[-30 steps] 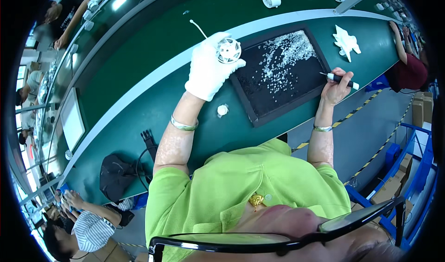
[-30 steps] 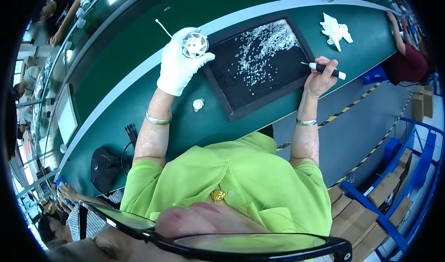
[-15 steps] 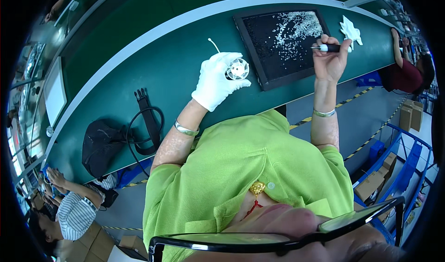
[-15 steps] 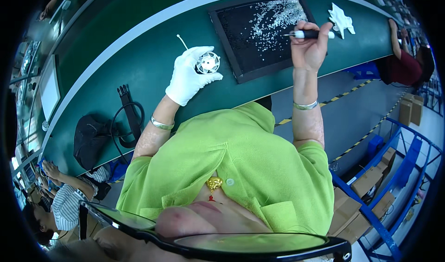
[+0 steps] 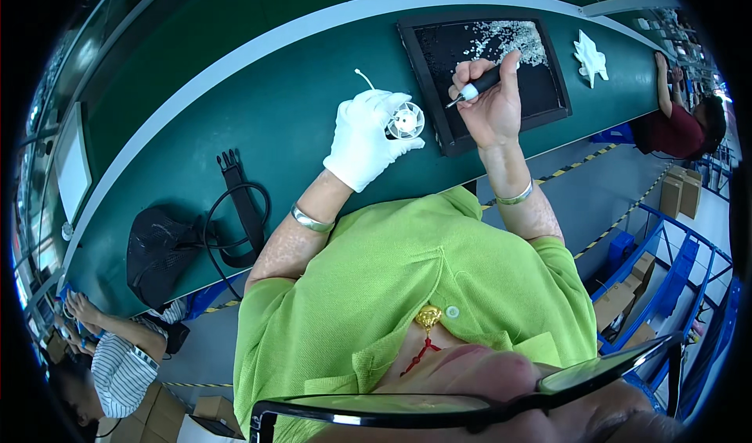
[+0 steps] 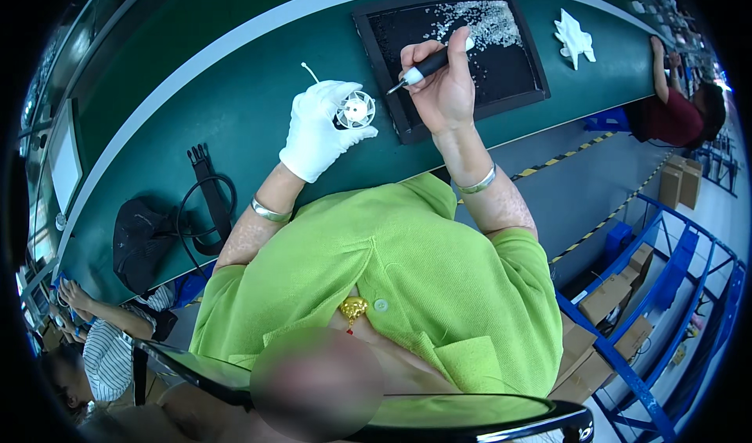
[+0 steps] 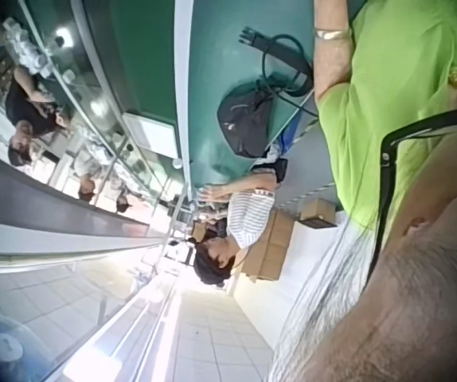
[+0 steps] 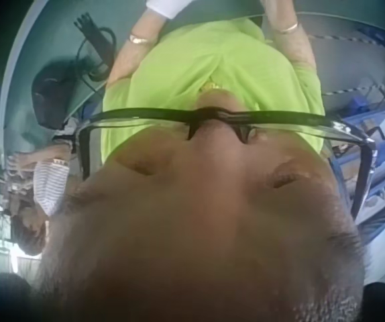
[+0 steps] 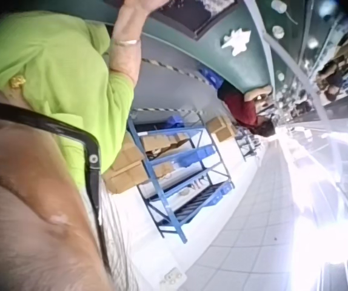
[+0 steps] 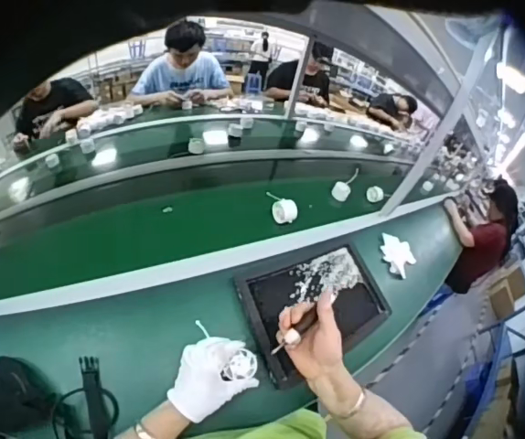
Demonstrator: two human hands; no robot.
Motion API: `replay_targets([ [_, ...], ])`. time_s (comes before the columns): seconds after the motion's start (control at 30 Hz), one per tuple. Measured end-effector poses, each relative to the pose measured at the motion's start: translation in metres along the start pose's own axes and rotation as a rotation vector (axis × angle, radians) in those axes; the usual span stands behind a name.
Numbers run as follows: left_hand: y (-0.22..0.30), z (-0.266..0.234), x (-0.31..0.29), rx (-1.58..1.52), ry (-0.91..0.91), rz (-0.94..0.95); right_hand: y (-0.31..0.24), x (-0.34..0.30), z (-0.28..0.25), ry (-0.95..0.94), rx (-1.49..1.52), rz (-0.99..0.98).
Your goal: The person repeatedly picks up small components from a tray using a handheld pen tool and installs them into plastic housings held by hand.
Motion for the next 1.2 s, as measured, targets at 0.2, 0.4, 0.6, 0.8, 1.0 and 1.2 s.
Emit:
replay_targets([
  [0.2,-0.003,0.001,-0.001,-0.024,0.029,-0.01,0.019,0.0,-0.003,0.05,0.021,0.071],
  [0.4,-0.004,0.002,-0.002,-0.001,0.065,-0.017,0.015,0.003,-0.001,0.029,-0.055,0.02],
  [0.6,-0.004,0.0,-0.002,-0.002,0.075,-0.009,0.016,0.006,0.023,-0.038,-0.03,-0.109],
  [0.8,-0.002,0.0,0.002,0.001,0.077,-0.033,0.033,0.013,0.04,-0.048,0.173,-0.036],
  [1.0,-0.002,-0.001,0.005,-0.022,0.092,-0.039,0.048,0.01,0.041,-0.033,-0.046,-0.148],
  [1.2,0.0,-0.004,0.007,-0.031,0.049,-0.064,0.051,0.007,0.045,-0.049,-0.118,-0.198],
])
Point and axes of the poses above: each hand's wrist, its own x-axis towards the middle knuckle, its own z-axis out of the palm, y = z × x, the point moved 1 cm from there along x, towards the middle knuckle, and after that the axes turned 6 degrees about -x, right-handed, at the moved point
